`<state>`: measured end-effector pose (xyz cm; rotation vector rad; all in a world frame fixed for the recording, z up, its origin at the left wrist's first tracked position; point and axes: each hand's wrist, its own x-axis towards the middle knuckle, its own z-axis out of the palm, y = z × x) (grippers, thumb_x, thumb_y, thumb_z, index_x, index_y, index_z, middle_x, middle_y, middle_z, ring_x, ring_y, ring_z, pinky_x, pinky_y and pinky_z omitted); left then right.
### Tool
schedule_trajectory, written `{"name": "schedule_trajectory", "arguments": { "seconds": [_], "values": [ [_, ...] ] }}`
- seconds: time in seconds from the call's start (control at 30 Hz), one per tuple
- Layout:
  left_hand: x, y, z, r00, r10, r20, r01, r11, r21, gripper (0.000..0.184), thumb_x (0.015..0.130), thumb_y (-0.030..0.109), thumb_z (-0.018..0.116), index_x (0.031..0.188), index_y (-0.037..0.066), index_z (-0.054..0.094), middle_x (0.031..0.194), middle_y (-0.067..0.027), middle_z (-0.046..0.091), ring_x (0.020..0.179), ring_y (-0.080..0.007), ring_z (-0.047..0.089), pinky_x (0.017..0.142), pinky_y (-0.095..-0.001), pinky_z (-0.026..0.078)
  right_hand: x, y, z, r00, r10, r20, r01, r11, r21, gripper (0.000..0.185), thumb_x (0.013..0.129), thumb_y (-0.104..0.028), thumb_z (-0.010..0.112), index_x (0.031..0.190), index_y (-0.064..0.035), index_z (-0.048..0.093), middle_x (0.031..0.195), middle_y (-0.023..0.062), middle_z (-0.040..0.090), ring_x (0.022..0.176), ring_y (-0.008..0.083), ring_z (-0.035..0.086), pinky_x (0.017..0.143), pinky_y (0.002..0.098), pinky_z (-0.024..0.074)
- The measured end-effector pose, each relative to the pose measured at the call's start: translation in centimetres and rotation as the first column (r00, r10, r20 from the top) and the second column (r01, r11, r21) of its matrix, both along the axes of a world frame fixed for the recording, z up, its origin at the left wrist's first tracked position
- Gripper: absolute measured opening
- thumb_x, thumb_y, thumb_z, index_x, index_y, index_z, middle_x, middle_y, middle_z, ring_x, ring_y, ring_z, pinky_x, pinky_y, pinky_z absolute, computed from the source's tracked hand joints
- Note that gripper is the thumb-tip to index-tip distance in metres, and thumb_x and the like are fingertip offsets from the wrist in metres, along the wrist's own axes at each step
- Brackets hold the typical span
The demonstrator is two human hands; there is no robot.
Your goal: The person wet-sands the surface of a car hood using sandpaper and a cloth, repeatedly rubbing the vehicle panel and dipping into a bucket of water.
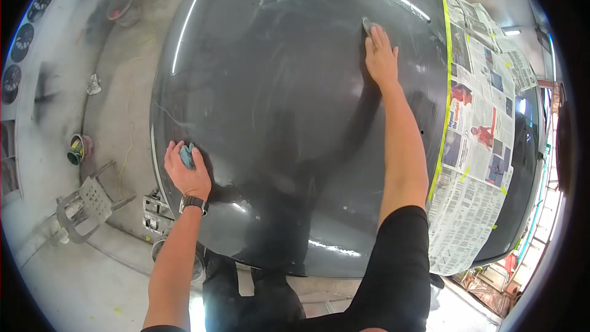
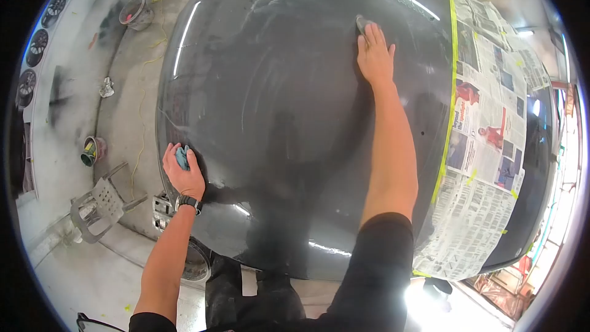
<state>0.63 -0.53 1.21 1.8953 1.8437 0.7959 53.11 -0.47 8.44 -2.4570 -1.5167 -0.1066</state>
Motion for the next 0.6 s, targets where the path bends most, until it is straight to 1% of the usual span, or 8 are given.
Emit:
{"name": "schedule_trajectory", "arguments": {
  "seconds": [0.07, 0.13, 0.17, 0.23, 0.3, 0.43, 0.53, 0.6],
  "values": [
    [-0.4, -0.1, 0.2, 1.0, -0.013, -0.001, 0.013, 1.0, -0.006, 0.043, 0.098, 0.029, 0.068, 0.131, 0.002, 0.064, 0.149, -0.0245, 0.054, 0.139, -0.0428, 0.048, 0.115, -0.0535, 0.039, -1.4, 1.6, -0.6, 0.992, -0.109, 0.069, 0.112, 0.993, -0.038, 0.058, 0.109, -0.034, 0.048, 0.161, -0.0081, 0.04, 0.168, 0.0151, 0.039, 0.156, 0.0366, 0.034, 0.124, 0.0654, 0.0241],
    [-0.3, 0.0, 0.2, 0.999, -0.023, -0.033, 0.024, 0.999, 0.033, 0.041, 0.099, 0.028, 0.066, 0.13, 0.001, 0.064, 0.146, -0.0239, 0.056, 0.136, -0.0424, 0.05, 0.114, -0.0532, 0.039, -4.9, -2.2, -1.1, 0.985, 0.107, 0.133, -0.1, 0.993, -0.057, 0.063, 0.109, -0.034, 0.05, 0.163, -0.0041, 0.035, 0.17, 0.018, 0.033, 0.158, 0.0365, 0.029, 0.125, 0.0661, 0.0219],
    [-0.3, -0.1, 0.3, 0.999, -0.02, -0.051, 0.022, 0.999, 0.049, 0.04, 0.1, 0.028, 0.065, 0.13, 0.001, 0.063, 0.145, -0.0236, 0.057, 0.135, -0.0422, 0.051, 0.114, -0.053, 0.04, -7.9, -4.6, 0.2, 0.982, 0.184, 0.048, -0.173, 0.97, -0.17, 0.071, 0.108, -0.034, 0.052, 0.165, -0.0021, 0.027, 0.174, 0.0185, 0.025, 0.161, 0.0351, 0.023, 0.126, 0.0656, 0.0189],
    [-0.1, 0.0, 0.5, 1.0, -0.008, -0.021, 0.008, 1.0, 0.02, 0.041, 0.099, 0.028, 0.067, 0.13, 0.001, 0.064, 0.147, -0.0238, 0.056, 0.137, -0.0427, 0.05, 0.115, -0.0533, 0.039, -12.2, -8.9, 2.0, 0.957, 0.259, -0.134, -0.29, 0.894, -0.343, 0.077, 0.105, -0.035, 0.057, 0.169, -0.0098, 0.022, 0.177, 0.0118, 0.019, 0.163, 0.0304, 0.019, 0.128, 0.0628, 0.016],
    [-0.4, -0.1, 0.6, 1.0, -0.01, -0.005, 0.01, 1.0, -0.017, 0.042, 0.097, 0.028, 0.069, 0.13, 0.002, 0.065, 0.149, -0.0241, 0.055, 0.14, -0.0434, 0.047, 0.117, -0.0542, 0.038, -10.3, -7.5, 2.6, 0.951, 0.294, -0.097, -0.307, 0.855, -0.417, 0.074, 0.106, -0.035, 0.056, 0.168, -0.012, 0.024, 0.177, 0.0092, 0.021, 0.163, 0.0289, 0.02, 0.129, 0.0614, 0.0164],
    [-0.4, -0.1, 0.3, 1.0, -0.012, -0.014, 0.012, 1.0, 0.0, 0.042, 0.097, 0.027, 0.069, 0.13, 0.002, 0.064, 0.148, -0.0237, 0.056, 0.14, -0.0434, 0.048, 0.116, -0.0543, 0.038, -2.6, 5.0, -0.1, 0.991, 0.127, -0.032, -0.129, 0.989, -0.07, 0.064, 0.108, -0.036, 0.051, 0.164, -0.0098, 0.034, 0.172, 0.0097, 0.033, 0.16, 0.0299, 0.027, 0.127, 0.063, 0.0195],
    [-0.3, -0.2, 0.4, 1.0, 0.0, 0.014, 0.0, 1.0, -0.009, 0.042, 0.097, 0.027, 0.069, 0.13, 0.002, 0.064, 0.148, -0.0235, 0.055, 0.14, -0.0437, 0.048, 0.116, -0.0546, 0.038, -4.8, 9.6, -0.3, 0.999, -0.05, -0.008, 0.048, 0.992, -0.112, 0.063, 0.108, -0.037, 0.049, 0.163, -0.0079, 0.036, 0.171, 0.0122, 0.035, 0.159, 0.0302, 0.029, 0.126, 0.0645, 0.0206],
    [-0.3, -0.1, 0.5, 1.0, -0.005, -0.004, 0.005, 1.0, -0.003, 0.042, 0.096, 0.027, 0.07, 0.13, 0.002, 0.064, 0.148, -0.0237, 0.055, 0.14, -0.0442, 0.048, 0.116, -0.0548, 0.039, -8.4, 5.1, -1.7, 0.971, 0.221, 0.087, -0.216, 0.974, -0.066, 0.066, 0.108, -0.038, 0.05, 0.163, -0.0056, 0.034, 0.172, 0.014, 0.032, 0.161, 0.0305, 0.026, 0.126, 0.0656, 0.0202]
  ]
}}
